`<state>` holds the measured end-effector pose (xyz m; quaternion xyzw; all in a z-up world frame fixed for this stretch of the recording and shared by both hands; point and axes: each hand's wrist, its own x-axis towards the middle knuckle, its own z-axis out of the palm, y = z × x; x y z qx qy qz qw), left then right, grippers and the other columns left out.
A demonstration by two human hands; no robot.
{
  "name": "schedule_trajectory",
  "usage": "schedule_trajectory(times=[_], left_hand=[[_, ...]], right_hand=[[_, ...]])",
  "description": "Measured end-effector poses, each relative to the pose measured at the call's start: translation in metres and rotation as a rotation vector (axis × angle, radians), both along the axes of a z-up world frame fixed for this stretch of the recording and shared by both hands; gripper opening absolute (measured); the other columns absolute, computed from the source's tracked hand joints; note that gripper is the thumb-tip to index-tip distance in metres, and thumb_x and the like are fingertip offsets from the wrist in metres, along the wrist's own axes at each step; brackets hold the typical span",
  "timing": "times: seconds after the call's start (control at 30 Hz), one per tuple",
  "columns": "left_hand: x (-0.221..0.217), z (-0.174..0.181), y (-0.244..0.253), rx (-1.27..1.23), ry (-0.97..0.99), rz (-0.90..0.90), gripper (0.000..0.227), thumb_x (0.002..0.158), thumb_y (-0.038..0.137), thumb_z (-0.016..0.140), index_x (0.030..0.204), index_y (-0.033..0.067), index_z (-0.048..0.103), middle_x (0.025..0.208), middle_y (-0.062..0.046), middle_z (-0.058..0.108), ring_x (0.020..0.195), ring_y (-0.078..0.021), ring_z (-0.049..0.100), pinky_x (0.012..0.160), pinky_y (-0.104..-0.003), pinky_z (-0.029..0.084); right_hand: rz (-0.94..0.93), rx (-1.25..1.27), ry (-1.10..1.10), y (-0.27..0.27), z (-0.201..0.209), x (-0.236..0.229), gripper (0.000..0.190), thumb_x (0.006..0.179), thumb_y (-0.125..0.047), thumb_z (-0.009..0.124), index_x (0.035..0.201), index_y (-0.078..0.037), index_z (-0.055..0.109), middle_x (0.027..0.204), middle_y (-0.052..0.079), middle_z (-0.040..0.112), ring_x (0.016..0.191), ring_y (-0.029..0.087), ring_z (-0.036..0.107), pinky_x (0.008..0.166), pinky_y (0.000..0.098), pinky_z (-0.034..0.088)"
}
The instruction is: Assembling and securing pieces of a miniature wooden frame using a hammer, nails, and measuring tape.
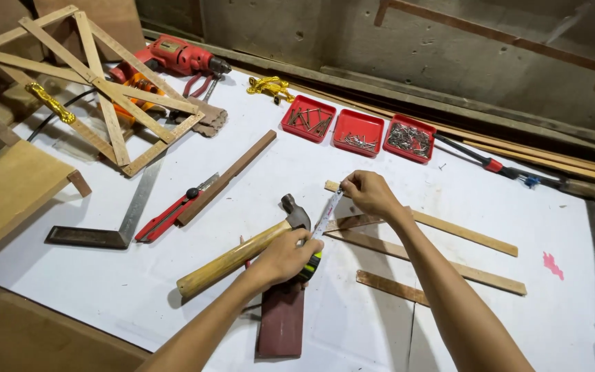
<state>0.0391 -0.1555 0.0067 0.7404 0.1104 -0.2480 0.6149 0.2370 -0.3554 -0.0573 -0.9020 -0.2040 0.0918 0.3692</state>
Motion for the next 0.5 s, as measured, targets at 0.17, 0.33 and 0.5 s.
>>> schedule_trajectory(times=[0.17, 0.33, 0.5], left_hand=[[0.013, 0.008, -0.015, -0.051, 0.04, 0.226, 0.045, 0.091, 0.035, 0.06, 0.11, -0.0027, 0.072, 0.06, -0.01, 0.064, 0.043, -0.0164, 0.063, 0.039, -0.031, 0.05], [0.021, -0.027, -0.022, -0.026, 0.059, 0.276, 0.049, 0.09, 0.036, 0.062, 0.121, -0.0005, 0.072, 0.062, -0.009, 0.065, 0.045, -0.0169, 0.062, 0.04, -0.033, 0.052], [0.014, -0.06, -0.024, 0.506, -1.085, 0.265, 0.046, 0.112, 0.034, 0.063, 0.138, -0.0037, 0.057, 0.082, -0.015, 0.071, 0.066, -0.0235, 0.07, 0.057, -0.038, 0.056]], right_hand=[[0.008, -0.11, 0.099, 0.024, 0.022, 0.009, 0.028, 0.099, -0.022, 0.06, 0.103, 0.002, 0.072, 0.079, 0.016, 0.075, 0.068, 0.025, 0.07, 0.064, 0.0408, 0.056], [0.028, -0.079, 0.054, 0.021, -0.007, 0.023, 0.025, 0.098, -0.019, 0.06, 0.101, 0.003, 0.072, 0.08, 0.018, 0.074, 0.071, 0.027, 0.072, 0.069, 0.0407, 0.057], [-0.068, -0.051, 0.011, 0.025, -0.011, 0.019, 0.024, 0.096, -0.02, 0.064, 0.094, 0.002, 0.071, 0.083, 0.02, 0.074, 0.077, 0.033, 0.072, 0.076, 0.0434, 0.056]])
